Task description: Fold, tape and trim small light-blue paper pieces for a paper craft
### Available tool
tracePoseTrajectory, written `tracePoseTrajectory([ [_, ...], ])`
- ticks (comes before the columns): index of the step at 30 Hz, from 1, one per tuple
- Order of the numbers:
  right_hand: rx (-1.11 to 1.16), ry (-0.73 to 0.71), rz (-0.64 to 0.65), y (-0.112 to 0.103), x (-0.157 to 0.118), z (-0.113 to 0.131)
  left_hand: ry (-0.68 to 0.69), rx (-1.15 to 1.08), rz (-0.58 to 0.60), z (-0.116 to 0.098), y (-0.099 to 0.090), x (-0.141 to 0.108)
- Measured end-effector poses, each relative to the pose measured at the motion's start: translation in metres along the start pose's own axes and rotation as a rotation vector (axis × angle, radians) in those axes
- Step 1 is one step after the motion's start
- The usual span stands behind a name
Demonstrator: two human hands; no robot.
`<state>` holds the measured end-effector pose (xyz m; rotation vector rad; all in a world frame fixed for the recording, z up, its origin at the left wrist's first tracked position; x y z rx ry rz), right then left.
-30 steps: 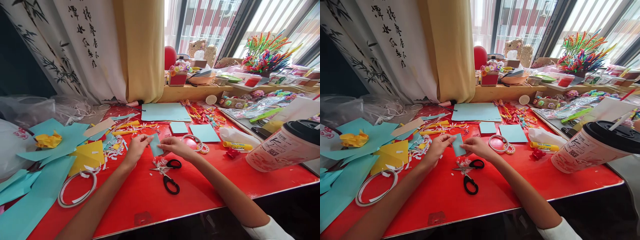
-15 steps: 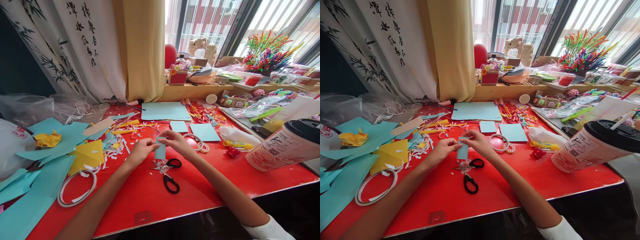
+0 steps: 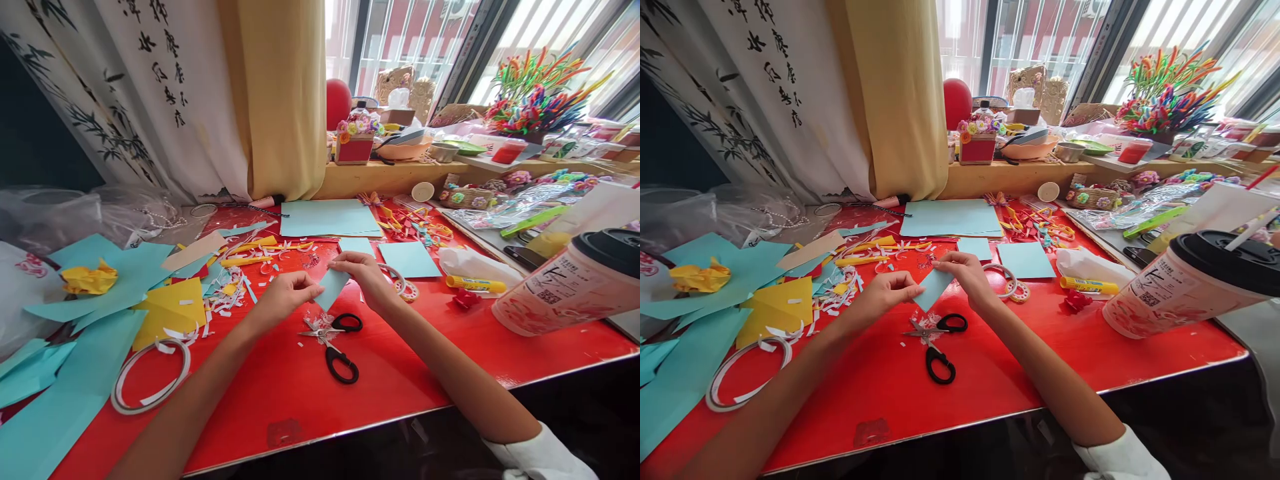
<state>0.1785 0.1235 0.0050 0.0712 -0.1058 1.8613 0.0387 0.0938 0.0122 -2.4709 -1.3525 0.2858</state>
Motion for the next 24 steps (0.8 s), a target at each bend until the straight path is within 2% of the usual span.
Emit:
tracePoseTrajectory([
  [7, 0.092, 0.027, -0.029, 0.008, 0.000, -0.010, -0.004, -0.026, 0.081, 0.002, -0.002, -0.001],
  [9, 0.121, 0.032, -0.067, -0.001, 0.002, -0.012, -0.020, -0.050, 0.162, -0.001, 0.001, -0.005],
  [12, 0.180, 0.046, -0.238, -0.031, 0.003, -0.019, -0.017, -0.051, 0.323, -0.010, 0.011, -0.012],
  [13, 0.184, 0.053, -0.253, -0.036, 0.004, -0.021, 0.006, -0.023, 0.312, -0.013, 0.011, -0.013],
  [15, 0.180, 0.068, -0.244, -0.038, 0.004, -0.024, 0.097, 0.112, 0.173, -0.019, 0.005, -0.012],
  [18, 0.167, 0.098, -0.124, -0.018, 0.003, -0.027, 0.286, 0.460, -0.064, -0.026, 0.003, -0.010],
  [21, 0.283, 0.144, 0.052, 0.011, -0.001, -0.026, 0.343, 0.693, -0.111, -0.020, 0.011, -0.007],
  [24, 0.375, 0.207, 0.156, 0.023, -0.005, -0.022, 0.300, 0.729, -0.151, -0.012, 0.006, -0.006],
])
Point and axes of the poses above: each hand's wrist, its own x-axis towards the middle knuckle, its own y-axis out of the palm, z = x × y, the point moved 7 cm from there along x, towards the middle knuckle, and after that the axes turned 9 degrees about z, right-handed, at the moved point
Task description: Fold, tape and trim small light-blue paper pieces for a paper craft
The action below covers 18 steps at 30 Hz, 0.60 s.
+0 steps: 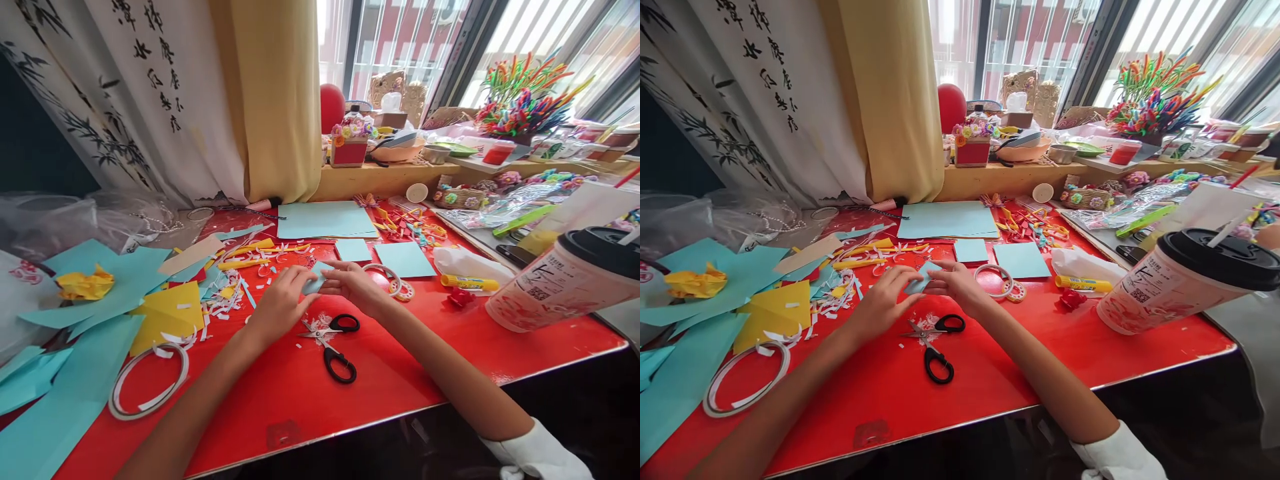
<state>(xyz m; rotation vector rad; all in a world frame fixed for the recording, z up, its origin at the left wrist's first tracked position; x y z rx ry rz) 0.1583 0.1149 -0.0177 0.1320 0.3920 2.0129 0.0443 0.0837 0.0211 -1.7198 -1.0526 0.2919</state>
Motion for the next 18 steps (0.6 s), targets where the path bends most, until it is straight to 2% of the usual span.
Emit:
tracePoseTrajectory([
  [3, -0.127, -0.023, -0.058, -0.006, -0.003, 0.010, -0.054, -0.096, -0.022, 0.006, -0.004, 0.000],
  [8, -0.436, -0.205, -0.155, -0.011, -0.006, 0.023, -0.182, -0.297, 0.013, 0.004, -0.003, -0.001],
  [10, -0.522, -0.249, -0.127, -0.006, -0.006, 0.024, -0.256, -0.370, 0.034, 0.007, 0.001, -0.002],
  [13, -0.618, -0.264, -0.069, 0.001, -0.007, 0.026, -0.363, -0.461, -0.008, 0.020, 0.006, -0.004],
  [18, -0.632, -0.197, 0.070, 0.009, -0.009, 0.028, -0.409, -0.720, -0.125, 0.044, 0.010, -0.004],
])
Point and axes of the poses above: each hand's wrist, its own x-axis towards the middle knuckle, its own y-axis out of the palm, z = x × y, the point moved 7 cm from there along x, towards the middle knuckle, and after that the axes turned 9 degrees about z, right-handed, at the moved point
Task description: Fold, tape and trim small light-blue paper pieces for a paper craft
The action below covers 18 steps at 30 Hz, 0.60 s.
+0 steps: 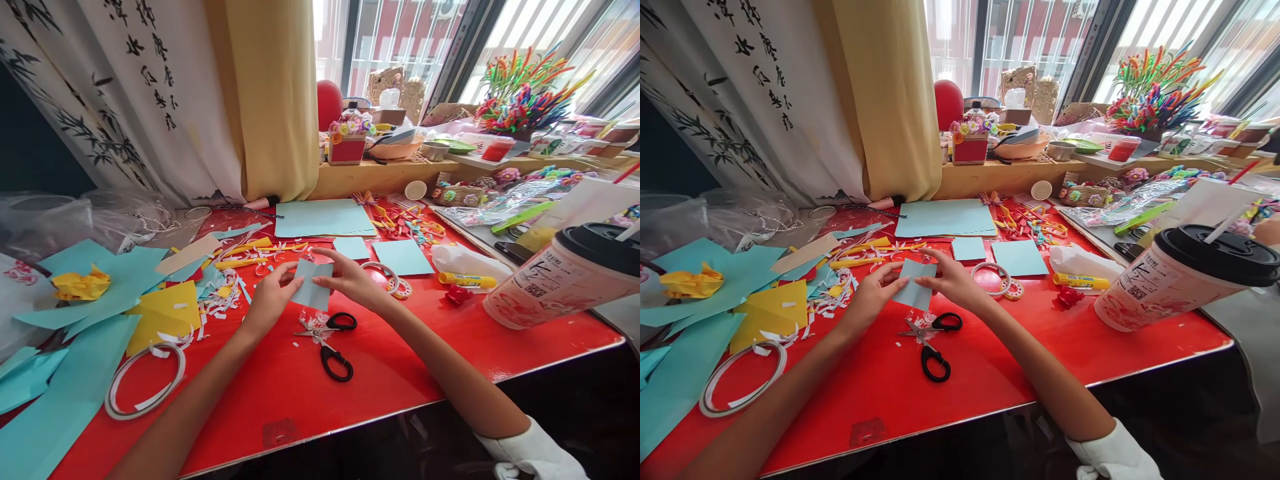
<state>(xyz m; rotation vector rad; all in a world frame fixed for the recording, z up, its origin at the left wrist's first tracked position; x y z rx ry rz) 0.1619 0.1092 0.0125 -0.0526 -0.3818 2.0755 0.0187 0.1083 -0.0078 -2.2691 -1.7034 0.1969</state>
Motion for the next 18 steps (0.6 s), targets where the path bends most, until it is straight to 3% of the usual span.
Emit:
tracePoseTrajectory([
  [7, 0.059, 0.090, 0.007, -0.002, 0.001, -0.007, 0.035, -0.257, -0.013, -0.005, -0.002, -0.001],
  [11, 0.144, 0.084, -0.033, -0.004, 0.002, -0.011, 0.043, -0.219, 0.009, -0.012, -0.001, -0.004],
  [18, 0.033, 0.042, -0.044, -0.003, 0.001, -0.007, 0.089, -0.109, 0.054, -0.023, 0.004, -0.007],
])
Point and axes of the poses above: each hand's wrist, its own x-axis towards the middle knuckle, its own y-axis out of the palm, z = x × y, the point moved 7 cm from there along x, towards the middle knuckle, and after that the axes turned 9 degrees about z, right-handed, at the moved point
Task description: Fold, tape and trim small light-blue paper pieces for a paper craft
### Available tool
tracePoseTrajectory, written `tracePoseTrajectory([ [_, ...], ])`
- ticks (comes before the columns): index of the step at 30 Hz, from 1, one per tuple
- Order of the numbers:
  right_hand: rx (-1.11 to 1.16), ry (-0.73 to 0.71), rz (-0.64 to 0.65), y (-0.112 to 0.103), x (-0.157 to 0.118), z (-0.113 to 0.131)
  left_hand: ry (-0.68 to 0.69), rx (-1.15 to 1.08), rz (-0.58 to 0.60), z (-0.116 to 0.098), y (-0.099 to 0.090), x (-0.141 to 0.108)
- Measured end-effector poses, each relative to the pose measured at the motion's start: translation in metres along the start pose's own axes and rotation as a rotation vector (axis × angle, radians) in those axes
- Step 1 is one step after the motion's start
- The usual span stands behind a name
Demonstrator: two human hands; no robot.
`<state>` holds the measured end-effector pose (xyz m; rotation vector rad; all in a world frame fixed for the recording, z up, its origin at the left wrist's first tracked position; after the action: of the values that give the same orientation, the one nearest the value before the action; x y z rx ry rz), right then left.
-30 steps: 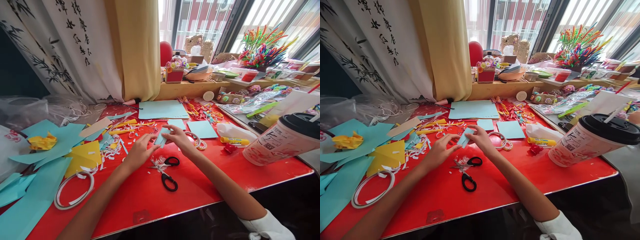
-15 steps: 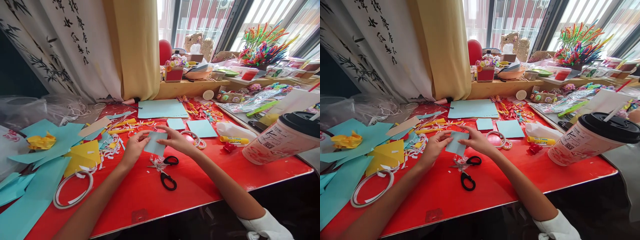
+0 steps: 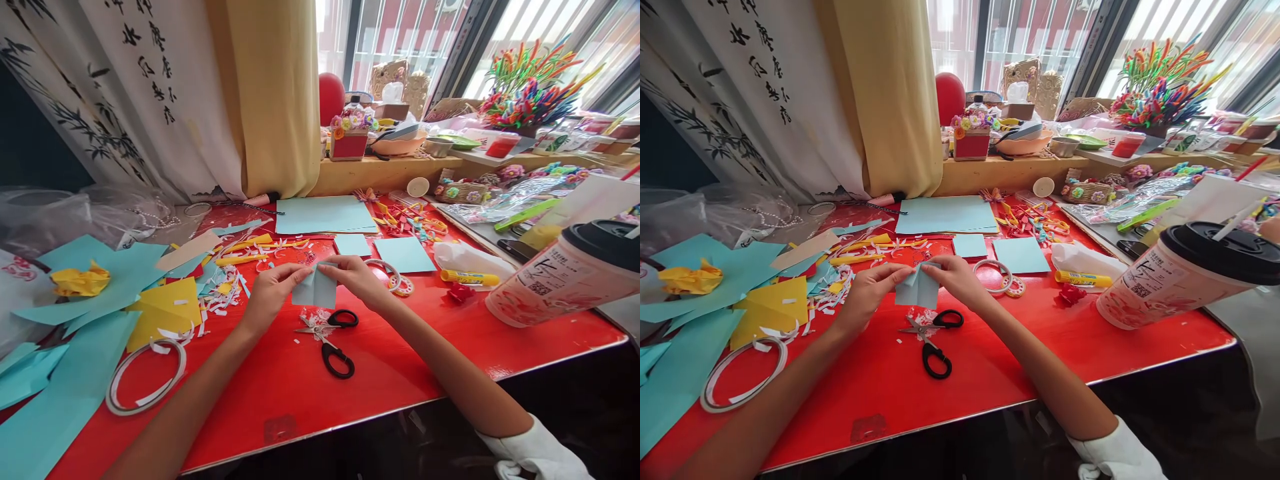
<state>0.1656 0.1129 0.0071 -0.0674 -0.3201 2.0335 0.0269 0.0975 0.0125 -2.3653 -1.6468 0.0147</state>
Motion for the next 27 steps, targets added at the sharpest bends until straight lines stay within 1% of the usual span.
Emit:
tracePoseTrajectory([
  [3, 0.009, -0.007, 0.012, 0.002, 0.000, 0.001, 0.030, 0.034, -0.013, 0.000, 0.000, 0.000],
  [6, 0.041, 0.007, 0.027, 0.003, 0.000, 0.000, 0.016, 0.022, -0.039, 0.003, -0.002, 0.000],
  [10, 0.037, 0.006, 0.056, 0.006, 0.000, 0.002, -0.016, 0.054, -0.005, 0.004, 0.001, 0.000],
  [16, -0.034, -0.034, -0.032, 0.003, -0.002, 0.007, -0.040, 0.097, -0.030, 0.005, 0.002, -0.002],
  [18, -0.037, -0.051, -0.038, 0.003, -0.002, 0.008, -0.056, 0.094, -0.004, 0.005, 0.003, -0.002],
  [22, -0.036, -0.062, -0.068, -0.001, -0.002, 0.009, -0.119, 0.115, 0.103, 0.009, 0.007, 0.000],
  [27, -0.069, 0.023, -0.050, 0.000, -0.002, 0.004, -0.157, 0.136, 0.100, 0.017, 0.006, 0.000],
])
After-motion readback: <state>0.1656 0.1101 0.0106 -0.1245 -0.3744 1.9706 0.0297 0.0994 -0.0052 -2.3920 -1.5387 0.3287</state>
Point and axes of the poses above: each hand's wrist, its own x-axis towards the middle knuckle, its own y-axis out of the palm, z = x × y, the point moved 7 cm from there along x, towards the middle knuckle, and after that the axes turned 9 degrees about z, right-handed, at the moved point
